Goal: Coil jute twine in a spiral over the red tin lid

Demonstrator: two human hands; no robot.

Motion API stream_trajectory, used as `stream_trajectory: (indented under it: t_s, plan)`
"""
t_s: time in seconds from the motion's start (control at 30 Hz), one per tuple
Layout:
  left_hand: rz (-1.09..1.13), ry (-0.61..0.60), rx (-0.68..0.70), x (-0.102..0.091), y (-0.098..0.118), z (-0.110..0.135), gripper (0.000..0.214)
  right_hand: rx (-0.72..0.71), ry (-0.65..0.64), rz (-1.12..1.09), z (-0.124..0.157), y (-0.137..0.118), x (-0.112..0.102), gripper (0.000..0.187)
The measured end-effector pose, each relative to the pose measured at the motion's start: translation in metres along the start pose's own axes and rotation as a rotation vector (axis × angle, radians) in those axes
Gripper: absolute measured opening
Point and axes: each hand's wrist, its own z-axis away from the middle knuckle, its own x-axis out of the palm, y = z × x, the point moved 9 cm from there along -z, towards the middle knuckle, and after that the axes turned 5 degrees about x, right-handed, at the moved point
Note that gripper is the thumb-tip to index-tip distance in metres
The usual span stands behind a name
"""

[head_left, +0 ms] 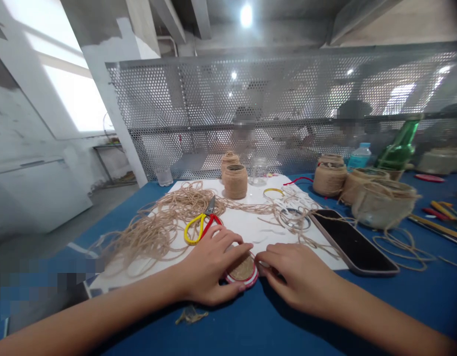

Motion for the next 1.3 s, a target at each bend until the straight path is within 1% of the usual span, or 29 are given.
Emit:
stream_trajectory:
  t_s: [0.1,0.2,0.37,0.57,0.67,0.83,0.93,1.03,1.2,1.3]
  plan:
    - [-0.004,0.020,-0.003,0.001,0.004,0.000,0.055,-0.025,0.016,0.001,0.001,-0.002,-0.001,0.018]
    - [-0.002,-0.005,-0.011,0.005,0.005,-0.001,0.052,-0.036,0.021,-0.005,0.002,-0.003,-0.001,0.017]
    - [-0.024,-0.051,-0.043,0.011,-0.001,-0.001,0.058,-0.031,-0.001,-0.008,0.002,-0.003,0.001,0.016]
    - [-0.103,-0.021,-0.092,0.012,-0.008,0.001,0.065,-0.009,-0.019,-0.070,0.002,-0.004,0.000,0.018]
    - [-0.100,-0.007,-0.086,0.011,-0.008,0.000,0.064,-0.001,-0.026,-0.081,0.001,-0.004,0.001,0.018]
    - [-0.068,0.012,-0.035,0.008,-0.005,-0.001,0.053,0.004,-0.024,-0.078,-0.002,-0.002,0.002,0.018]
    - [-0.028,-0.017,-0.008,0.011,-0.002,-0.001,0.050,0.006,-0.031,-0.075,-0.001,-0.001,0.001,0.018]
    - [0.001,-0.049,-0.009,0.013,-0.002,0.000,0.051,0.007,-0.040,-0.063,0.000,-0.001,0.001,0.019]
    - [0.012,-0.094,0.000,0.012,-0.002,-0.001,0.055,0.043,-0.050,0.004,-0.001,0.004,-0.002,0.021]
    - [0.002,-0.113,0.005,0.010,-0.001,-0.002,0.053,0.040,-0.071,0.022,-0.001,0.003,-0.003,0.021]
